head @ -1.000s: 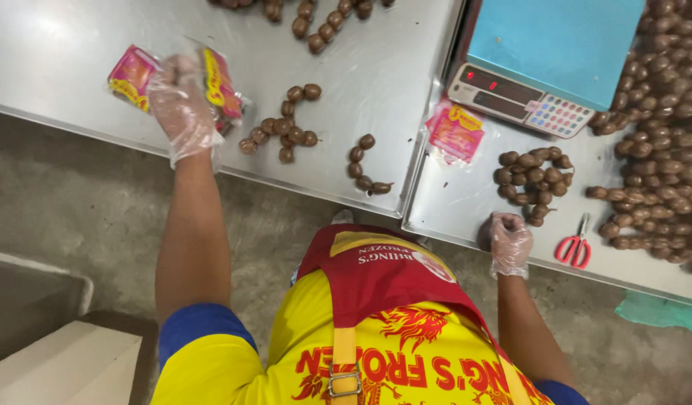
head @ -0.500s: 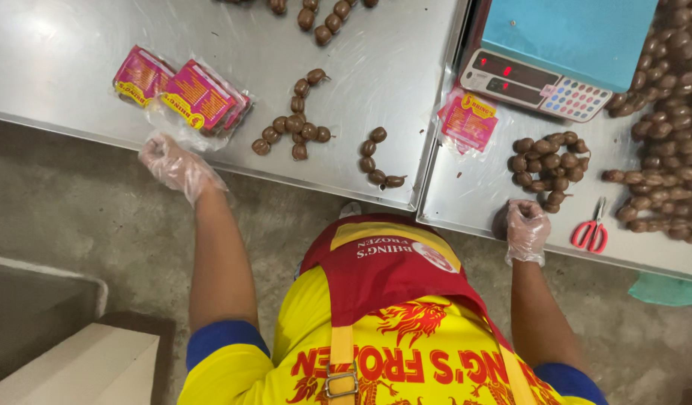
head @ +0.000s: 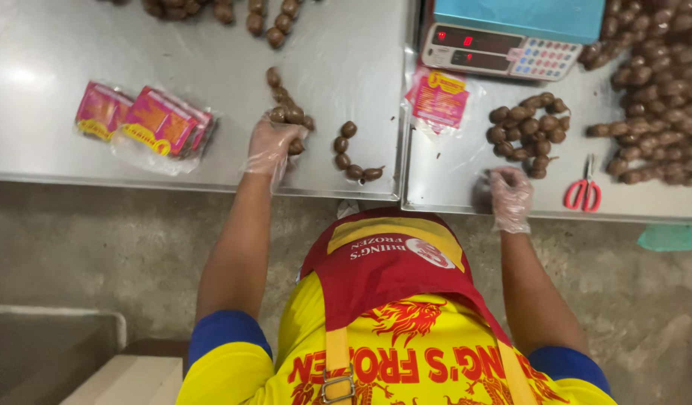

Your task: The person places portions of sausages into plastic bags and weighs them on a digital scale by hand.

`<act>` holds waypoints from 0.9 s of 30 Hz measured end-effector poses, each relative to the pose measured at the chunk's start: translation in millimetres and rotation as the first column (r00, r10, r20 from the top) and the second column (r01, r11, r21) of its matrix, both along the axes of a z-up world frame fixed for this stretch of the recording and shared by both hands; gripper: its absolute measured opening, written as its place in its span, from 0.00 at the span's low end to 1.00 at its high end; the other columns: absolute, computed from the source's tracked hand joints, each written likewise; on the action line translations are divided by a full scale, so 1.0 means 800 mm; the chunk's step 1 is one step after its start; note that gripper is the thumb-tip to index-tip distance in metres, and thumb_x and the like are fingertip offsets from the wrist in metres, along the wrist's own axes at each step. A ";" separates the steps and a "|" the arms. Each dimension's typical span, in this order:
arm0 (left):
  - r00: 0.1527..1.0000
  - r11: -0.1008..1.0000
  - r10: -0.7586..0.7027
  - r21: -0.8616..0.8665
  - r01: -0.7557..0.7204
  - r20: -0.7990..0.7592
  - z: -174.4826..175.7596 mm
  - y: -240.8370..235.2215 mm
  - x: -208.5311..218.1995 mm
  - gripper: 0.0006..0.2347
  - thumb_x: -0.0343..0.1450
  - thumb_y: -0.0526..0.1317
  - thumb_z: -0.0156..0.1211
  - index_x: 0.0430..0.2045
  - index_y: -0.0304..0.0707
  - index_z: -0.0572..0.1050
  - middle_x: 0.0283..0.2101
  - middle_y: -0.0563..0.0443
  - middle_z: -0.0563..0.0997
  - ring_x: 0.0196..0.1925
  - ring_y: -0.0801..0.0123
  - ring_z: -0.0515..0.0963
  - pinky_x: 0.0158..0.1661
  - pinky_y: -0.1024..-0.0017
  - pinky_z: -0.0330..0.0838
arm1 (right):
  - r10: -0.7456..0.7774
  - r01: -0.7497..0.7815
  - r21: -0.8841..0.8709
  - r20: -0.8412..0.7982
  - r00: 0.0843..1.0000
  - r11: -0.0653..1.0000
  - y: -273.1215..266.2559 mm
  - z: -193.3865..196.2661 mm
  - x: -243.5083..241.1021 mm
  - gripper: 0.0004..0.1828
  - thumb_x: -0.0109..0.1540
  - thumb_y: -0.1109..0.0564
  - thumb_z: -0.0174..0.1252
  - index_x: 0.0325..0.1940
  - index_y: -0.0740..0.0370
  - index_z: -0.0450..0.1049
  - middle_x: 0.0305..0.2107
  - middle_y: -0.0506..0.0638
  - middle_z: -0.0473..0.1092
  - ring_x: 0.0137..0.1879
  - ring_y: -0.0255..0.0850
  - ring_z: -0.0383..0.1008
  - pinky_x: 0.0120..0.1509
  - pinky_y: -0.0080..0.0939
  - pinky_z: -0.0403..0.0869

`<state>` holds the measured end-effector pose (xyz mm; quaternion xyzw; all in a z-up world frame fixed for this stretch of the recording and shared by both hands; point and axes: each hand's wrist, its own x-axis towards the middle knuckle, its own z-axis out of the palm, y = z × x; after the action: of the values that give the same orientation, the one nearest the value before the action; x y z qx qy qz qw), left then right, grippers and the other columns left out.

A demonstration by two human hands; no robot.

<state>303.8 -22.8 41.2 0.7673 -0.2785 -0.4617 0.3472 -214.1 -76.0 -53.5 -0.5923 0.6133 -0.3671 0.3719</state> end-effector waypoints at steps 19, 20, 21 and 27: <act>0.841 0.995 -0.091 -0.078 0.059 -0.533 0.007 -0.017 -0.307 0.24 0.69 0.37 0.65 0.60 0.33 0.67 0.39 0.44 0.75 0.29 0.73 0.73 0.25 0.74 0.72 | -0.061 -0.315 0.659 0.481 0.874 0.683 0.019 0.087 0.034 0.33 0.61 0.52 0.64 0.71 0.56 0.68 0.36 0.53 0.76 0.25 0.34 0.67 0.25 0.33 0.68; 0.925 0.984 -0.173 -0.023 0.175 -0.339 0.008 -0.009 -0.300 0.22 0.69 0.41 0.65 0.56 0.34 0.69 0.41 0.46 0.78 0.30 0.69 0.76 0.29 0.69 0.74 | -0.038 -0.291 0.704 0.411 0.911 0.648 0.017 0.092 0.016 0.31 0.61 0.51 0.63 0.69 0.57 0.69 0.36 0.58 0.78 0.22 0.36 0.66 0.22 0.33 0.67; 0.955 0.960 -0.265 0.056 0.274 -0.133 0.013 -0.007 -0.293 0.20 0.69 0.44 0.64 0.53 0.35 0.71 0.43 0.47 0.81 0.32 0.65 0.79 0.32 0.65 0.76 | -0.036 -0.295 0.705 0.413 0.910 0.645 0.009 0.098 0.003 0.31 0.61 0.51 0.63 0.69 0.57 0.69 0.36 0.58 0.78 0.22 0.36 0.66 0.22 0.33 0.67; 0.780 0.782 -0.584 -0.104 0.615 0.224 0.052 -0.017 -0.278 0.22 0.62 0.37 0.65 0.52 0.31 0.73 0.52 0.35 0.75 0.53 0.52 0.79 0.54 0.61 0.73 | 0.272 -0.258 0.513 0.049 0.961 0.818 -0.026 0.145 -0.036 0.19 0.63 0.57 0.67 0.57 0.65 0.74 0.44 0.54 0.80 0.46 0.36 0.83 0.48 0.29 0.83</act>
<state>81.5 -36.4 83.0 0.6438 -0.5774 -0.4514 0.2198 -242.7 -97.0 62.6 -0.5554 0.6056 -0.1265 0.5557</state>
